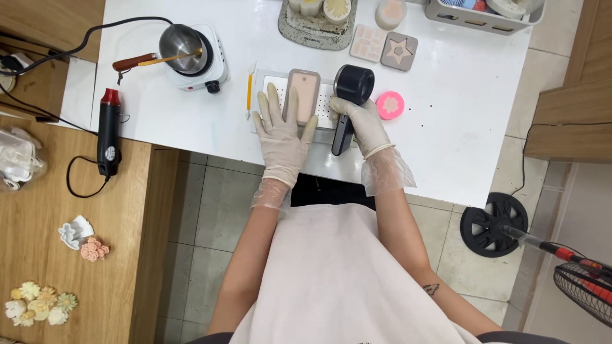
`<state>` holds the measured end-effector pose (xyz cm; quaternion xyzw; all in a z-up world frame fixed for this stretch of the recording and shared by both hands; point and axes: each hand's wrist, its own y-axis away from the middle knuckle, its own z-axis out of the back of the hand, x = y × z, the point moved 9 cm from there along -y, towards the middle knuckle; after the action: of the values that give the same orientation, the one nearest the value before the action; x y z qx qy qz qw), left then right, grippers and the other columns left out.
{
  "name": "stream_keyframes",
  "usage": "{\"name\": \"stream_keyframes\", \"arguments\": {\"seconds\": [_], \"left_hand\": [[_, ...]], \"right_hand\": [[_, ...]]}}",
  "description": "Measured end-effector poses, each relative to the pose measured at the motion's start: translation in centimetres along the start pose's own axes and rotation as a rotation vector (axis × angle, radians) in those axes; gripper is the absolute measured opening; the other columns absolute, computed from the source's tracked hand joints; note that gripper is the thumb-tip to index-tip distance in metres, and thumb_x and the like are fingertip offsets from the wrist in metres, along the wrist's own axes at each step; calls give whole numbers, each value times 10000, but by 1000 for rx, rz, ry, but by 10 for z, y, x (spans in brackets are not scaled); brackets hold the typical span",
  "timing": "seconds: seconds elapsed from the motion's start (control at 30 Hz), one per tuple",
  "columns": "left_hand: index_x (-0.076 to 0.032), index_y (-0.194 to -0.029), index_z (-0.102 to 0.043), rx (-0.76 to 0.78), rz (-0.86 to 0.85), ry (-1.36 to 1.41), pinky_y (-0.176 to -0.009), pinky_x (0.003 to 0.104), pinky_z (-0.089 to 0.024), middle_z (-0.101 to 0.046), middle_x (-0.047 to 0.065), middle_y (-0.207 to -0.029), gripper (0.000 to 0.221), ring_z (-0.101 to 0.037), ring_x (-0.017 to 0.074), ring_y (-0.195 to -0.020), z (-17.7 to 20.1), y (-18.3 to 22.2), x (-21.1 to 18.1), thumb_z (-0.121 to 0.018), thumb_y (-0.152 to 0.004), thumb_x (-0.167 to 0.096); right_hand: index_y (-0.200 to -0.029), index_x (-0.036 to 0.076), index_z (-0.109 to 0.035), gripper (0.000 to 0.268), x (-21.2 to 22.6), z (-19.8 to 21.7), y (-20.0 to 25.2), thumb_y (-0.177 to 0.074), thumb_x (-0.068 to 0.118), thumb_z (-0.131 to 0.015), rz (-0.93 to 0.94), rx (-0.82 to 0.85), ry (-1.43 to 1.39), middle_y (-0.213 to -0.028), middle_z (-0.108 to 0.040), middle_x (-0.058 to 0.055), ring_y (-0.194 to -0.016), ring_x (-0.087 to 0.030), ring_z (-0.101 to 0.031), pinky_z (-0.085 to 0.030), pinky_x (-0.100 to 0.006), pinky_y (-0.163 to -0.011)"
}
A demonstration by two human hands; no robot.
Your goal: The person uses a handheld heat gun to smooth the surface of a rectangular solidified block on a workbench. They repeatedly pass the heat gun over the top surface while holding the block steady with the other hand. The person briefly lifts the block to inspect it before continuing to apply heat.
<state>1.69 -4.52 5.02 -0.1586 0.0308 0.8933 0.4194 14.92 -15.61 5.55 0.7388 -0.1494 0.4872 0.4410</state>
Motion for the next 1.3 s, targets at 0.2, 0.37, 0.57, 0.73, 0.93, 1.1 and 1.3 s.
{"name": "stream_keyframes", "arguments": {"seconds": [0.2, 0.37, 0.57, 0.73, 0.93, 1.1, 1.3], "left_hand": [[-123, -1649, -247, 29, 6, -10, -1261, 607, -102, -122, 208, -1712, 842, -93, 405, -1588, -5, -2, 1, -492, -1023, -631], [-245, -1641, -280, 40, -52, -49, -1237, 625, -97, -114, 217, -1701, 762, -101, 417, -1573, -7, 0, -3, -494, -1011, -617], [-237, -1649, -254, 48, -81, -35, -1214, 652, -98, -98, 229, -1691, 787, -108, 427, -1557, 0, -16, -7, -482, -1009, -635], [-158, -1655, -221, 74, 3, -90, -1231, 638, -109, -93, 194, -1708, 837, -102, 411, -1578, -13, -20, -2, -450, -1017, -649], [-165, -1647, -219, 76, -9, -71, -1212, 627, -112, -93, 205, -1686, 843, -72, 430, -1548, -3, -26, -6, -434, -991, -648], [-143, -1633, -205, 125, -27, -98, -1211, 622, -121, -106, 191, -1692, 865, -77, 419, -1544, -10, -29, -8, -442, -980, -659], [-125, -1617, -257, 22, -97, -80, -1185, 624, -173, -241, 145, -1670, 850, -217, 396, -1517, 9, -21, -18, -486, -965, -621]], "right_hand": [[-934, 26, -693, 181, 5, -4, 1, -823, 168, -717, 14, 23, -3, -741, -646, -15, -674, -116, -597, -494, -276, -658], [-912, 23, -696, 170, 6, 2, 3, -825, 170, -696, 16, 16, 24, -714, -640, -19, -666, -120, -599, -487, -278, -652], [-912, 9, -673, 185, 1, 13, 1, -834, 174, -699, 26, 0, 0, -713, -618, -24, -644, -137, -593, -505, -301, -612], [-977, 8, -693, 231, -1, 20, -2, -823, 179, -717, 21, -3, -26, -750, -637, -29, -657, -136, -608, -518, -296, -623], [-959, 9, -691, 211, -4, 21, -2, -825, 169, -724, 11, -35, -8, -762, -642, -25, -675, -129, -612, -515, -290, -642], [-976, 12, -713, 222, -14, 25, -11, -823, 171, -745, 69, -36, 4, -802, -663, -8, -720, -110, -613, -510, -277, -667], [-965, 27, -736, 266, -59, 42, -41, -795, 222, -796, 7, -99, -10, -788, -677, -22, -686, -129, -621, -499, -300, -622]]}}
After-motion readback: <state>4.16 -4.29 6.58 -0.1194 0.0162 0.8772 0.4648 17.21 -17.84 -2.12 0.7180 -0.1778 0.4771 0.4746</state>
